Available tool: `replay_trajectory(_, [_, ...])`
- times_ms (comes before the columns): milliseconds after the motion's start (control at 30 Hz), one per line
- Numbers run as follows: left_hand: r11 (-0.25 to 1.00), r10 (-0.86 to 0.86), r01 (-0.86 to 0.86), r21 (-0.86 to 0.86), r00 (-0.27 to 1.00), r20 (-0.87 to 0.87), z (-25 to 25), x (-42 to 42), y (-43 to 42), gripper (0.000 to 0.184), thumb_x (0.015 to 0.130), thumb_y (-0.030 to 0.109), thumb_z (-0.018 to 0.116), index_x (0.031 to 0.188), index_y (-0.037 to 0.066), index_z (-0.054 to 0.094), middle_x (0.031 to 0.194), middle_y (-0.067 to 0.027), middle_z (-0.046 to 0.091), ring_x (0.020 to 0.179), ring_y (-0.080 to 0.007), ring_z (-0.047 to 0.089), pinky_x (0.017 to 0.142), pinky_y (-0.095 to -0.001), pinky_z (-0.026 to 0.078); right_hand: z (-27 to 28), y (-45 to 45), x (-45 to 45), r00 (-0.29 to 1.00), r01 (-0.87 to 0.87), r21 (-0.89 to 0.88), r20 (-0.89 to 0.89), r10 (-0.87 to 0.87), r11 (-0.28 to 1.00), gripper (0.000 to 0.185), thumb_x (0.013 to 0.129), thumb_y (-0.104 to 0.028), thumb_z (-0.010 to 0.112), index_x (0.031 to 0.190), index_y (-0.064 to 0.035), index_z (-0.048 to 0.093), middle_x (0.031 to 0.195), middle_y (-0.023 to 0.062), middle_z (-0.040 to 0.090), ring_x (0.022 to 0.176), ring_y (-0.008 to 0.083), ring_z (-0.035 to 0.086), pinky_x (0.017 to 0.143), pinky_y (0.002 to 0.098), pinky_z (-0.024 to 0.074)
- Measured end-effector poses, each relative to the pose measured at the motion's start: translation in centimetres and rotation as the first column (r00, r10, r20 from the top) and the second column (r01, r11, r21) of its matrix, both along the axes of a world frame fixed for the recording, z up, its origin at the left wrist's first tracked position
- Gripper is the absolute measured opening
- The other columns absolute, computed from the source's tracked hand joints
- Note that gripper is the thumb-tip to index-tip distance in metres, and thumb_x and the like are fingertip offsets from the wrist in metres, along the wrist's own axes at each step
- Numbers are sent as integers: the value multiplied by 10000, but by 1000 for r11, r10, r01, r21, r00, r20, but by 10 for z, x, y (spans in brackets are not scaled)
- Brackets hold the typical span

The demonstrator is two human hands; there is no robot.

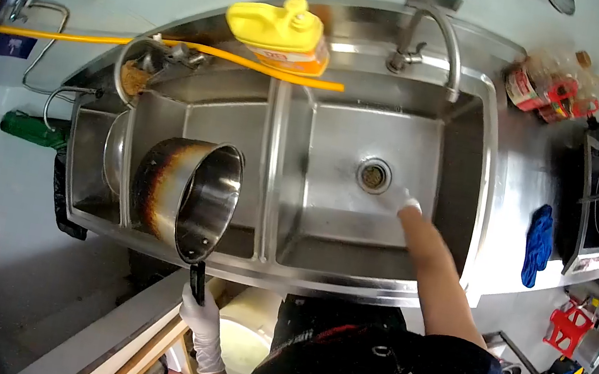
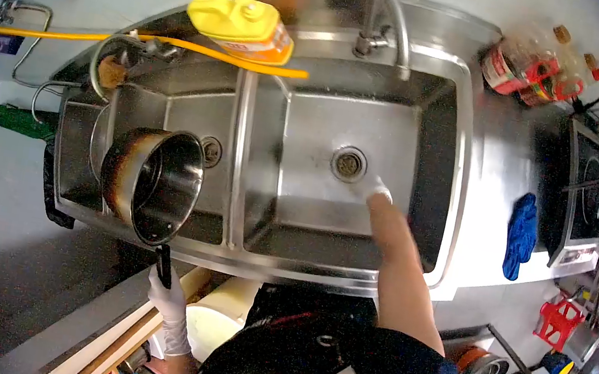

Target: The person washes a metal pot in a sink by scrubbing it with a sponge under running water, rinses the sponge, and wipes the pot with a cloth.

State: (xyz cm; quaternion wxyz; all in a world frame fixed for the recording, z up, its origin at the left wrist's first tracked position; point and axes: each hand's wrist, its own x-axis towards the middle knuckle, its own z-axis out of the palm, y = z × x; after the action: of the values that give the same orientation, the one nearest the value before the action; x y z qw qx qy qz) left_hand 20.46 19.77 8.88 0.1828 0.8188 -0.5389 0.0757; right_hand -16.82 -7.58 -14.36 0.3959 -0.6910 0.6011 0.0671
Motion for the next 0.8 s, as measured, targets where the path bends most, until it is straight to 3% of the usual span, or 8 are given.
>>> replay_trajectory(33, [1000, 3, -3, -1, 1000, 19, 3, 13, -2, 307, 803, 78, 660, 1074, 26, 526, 722, -204, 623, 618, -353, 641, 506, -376, 489, 31, 37, 3, 968, 247, 218, -93, -231, 944, 467, 840, -366, 599, 1226, -107, 543, 1278, 106, 531, 1183, 234, 494, 977, 311, 395])
replay_trajectory(133, [998, 41, -42, 45, 999, 10, -4, 45, 12, 305, 809, 82, 650, 1083, 31, 527, 712, -205, 617, 621, -363, 636, 509, -381, 488, 0, 21, 14, 969, -245, 75, 51, 241, 967, 470, 835, -359, 621, 1205, -79, 547, 1232, 107, 563, 1134, 237, 531, 956, 336, 415])
replay_trajectory(233, [1000, 23, -22, 19, 1000, -15, -3, 65, 7, 275, 811, 74, 637, 1067, 34, 546, 712, -212, 611, 628, -366, 634, 521, -383, 492, 156, -34, 44, 744, 243, 455, 480, -466, 857, 505, 878, -356, 581, 1217, 9, 497, 1189, 157, 564, 1040, 238, 576, 898, 349, 469])
replay_trajectory(300, [998, 55, -53, 40, 997, -58, -11, 79, 10, 280, 806, 79, 642, 1065, 32, 547, 722, -214, 615, 634, -365, 637, 527, -386, 495, 126, -49, 41, 10, 164, 647, 754, -657, 745, 330, 941, -230, 462, 1158, 13, 514, 1118, 171, 575, 1013, 227, 585, 859, 351, 474])
replay_trajectory(433, [996, 84, -80, 42, 992, -99, -9, 96, 7, 301, 787, 83, 659, 1062, 26, 548, 738, -212, 619, 641, -368, 636, 529, -392, 495, 113, -5, 62, 983, 181, -134, -10, -184, 974, 292, 868, -174, 500, 1055, 42, 561, 1030, 156, 635, 975, 264, 612, 808, 326, 482])
replay_trajectory(500, [1000, 24, -24, 12, 997, -74, -8, 113, 11, 315, 770, 67, 659, 1062, 19, 548, 731, -204, 614, 614, -378, 617, 521, -404, 488, 78, -11, 74, 995, -31, -146, -103, 16, 989, 244, 887, -189, 531, 1014, 3, 614, 970, 104, 670, 915, 214, 642, 780, 324, 506])
replay_trajectory(700, [997, 57, -51, 51, 992, -115, -17, 155, 25, 287, 772, 55, 650, 1038, 32, 546, 754, -201, 611, 633, -367, 615, 527, -412, 484, 233, -37, 227, 581, 172, -136, 814, 11, 976, 274, 904, -52, 490, 1165, 25, 520, 1030, 134, 633, 812, 181, 646, 705, 271, 526])
replay_trajectory(800, [996, 90, -91, -4, 989, -117, -21, 165, 26, 289, 769, 67, 660, 1031, 39, 541, 727, -192, 609, 623, -364, 616, 528, -405, 487, 292, -58, 303, 595, 54, -687, 605, 529, 725, 384, 852, 18, 516, 1234, -27, 495, 1169, 185, 531, 1069, 308, 543, 920, 340, 438])
